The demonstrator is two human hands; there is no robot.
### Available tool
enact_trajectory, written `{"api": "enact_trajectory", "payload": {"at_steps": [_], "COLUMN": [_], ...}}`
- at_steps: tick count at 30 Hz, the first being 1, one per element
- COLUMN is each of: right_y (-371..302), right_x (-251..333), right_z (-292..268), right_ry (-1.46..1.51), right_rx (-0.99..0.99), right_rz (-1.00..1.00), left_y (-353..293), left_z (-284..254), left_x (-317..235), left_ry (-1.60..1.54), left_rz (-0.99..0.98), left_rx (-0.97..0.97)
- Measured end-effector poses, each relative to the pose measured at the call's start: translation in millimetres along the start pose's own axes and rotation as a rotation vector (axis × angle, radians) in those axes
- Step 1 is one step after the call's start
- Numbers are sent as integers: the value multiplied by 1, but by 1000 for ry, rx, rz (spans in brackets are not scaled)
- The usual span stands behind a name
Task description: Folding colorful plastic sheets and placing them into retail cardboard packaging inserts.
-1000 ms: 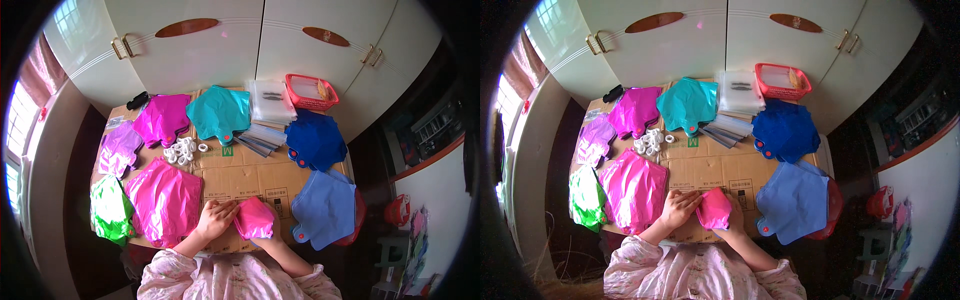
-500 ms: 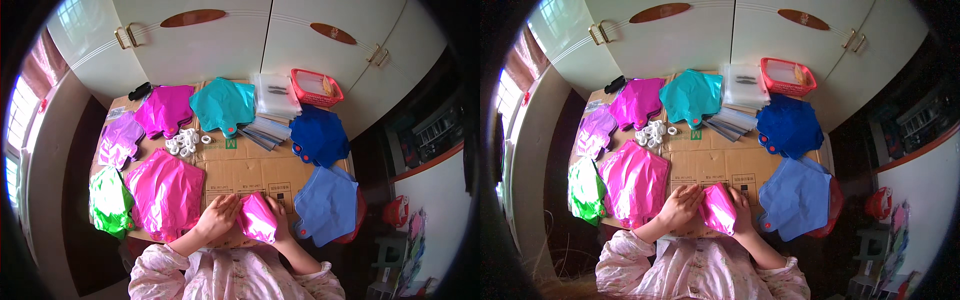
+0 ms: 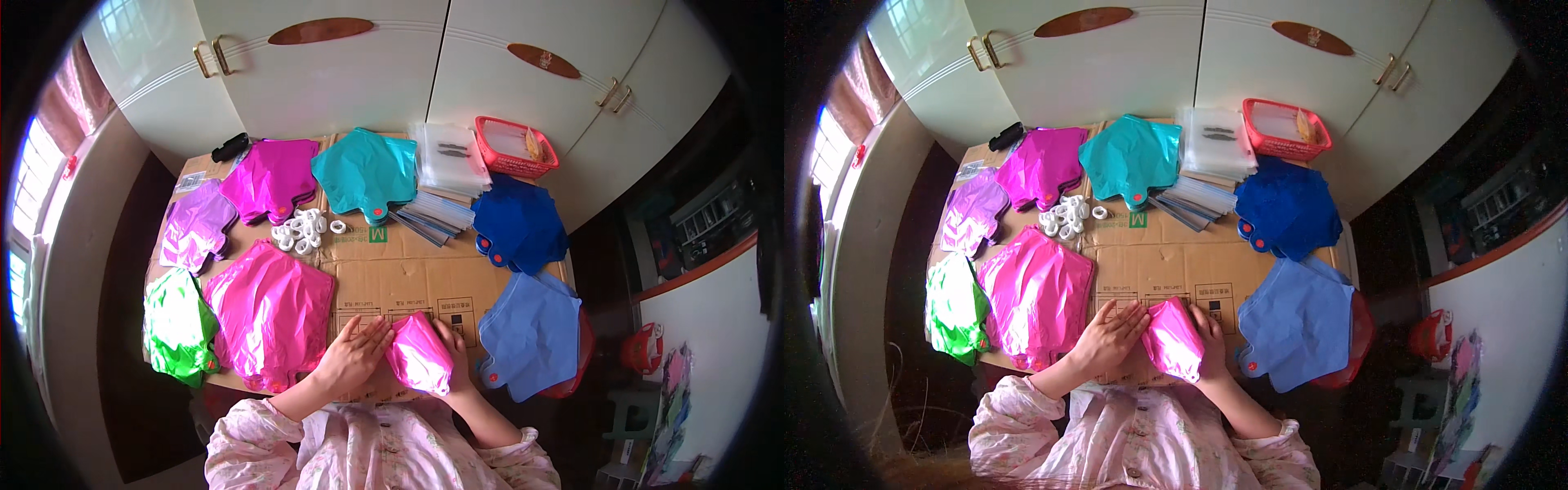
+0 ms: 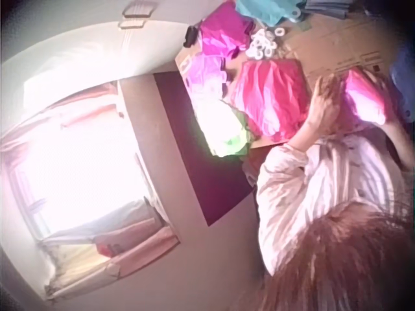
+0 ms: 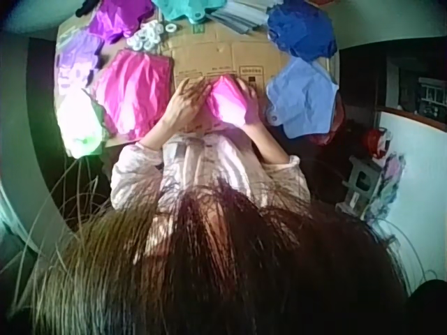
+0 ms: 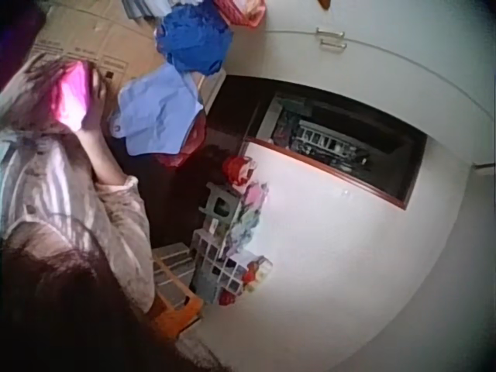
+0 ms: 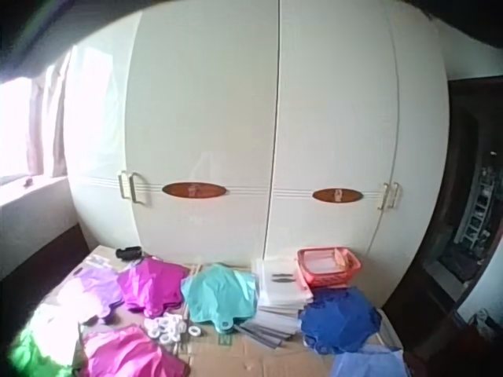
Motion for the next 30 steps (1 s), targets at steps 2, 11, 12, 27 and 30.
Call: {"api": "enact_trajectory", "payload": {"at_steps": [2,11,12,27,30], "right_y": [2,4,6,70,72], "right_x": [2,-3,-7,-42,-45], "right_z": [-4,-13,-22,-15,-10], "right_ry": [57,73,227,417,376], "right_rx": [-3,209,219,33,37], "right_rz": [5,31,65,-379,-413], "left_y": [-1,-7,-8,-9,-11], "left_z": [4,-4,-4,-6,-6], "left_x": [1,10,9,9,7], "left_ry": [55,27,37,33,37], "left_rz": [7,58,59,40,36], "left_rx": [-4,38,30,19,22]}}
Point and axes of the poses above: each hand's wrist, its own y-axis towards the middle knuckle, its own z-axis out of the palm, x = y × z, the point moved 2 cm from there along y, towards the middle knuckle, and after that the axes turned 4 degrees about y, right-handed, at the moved point
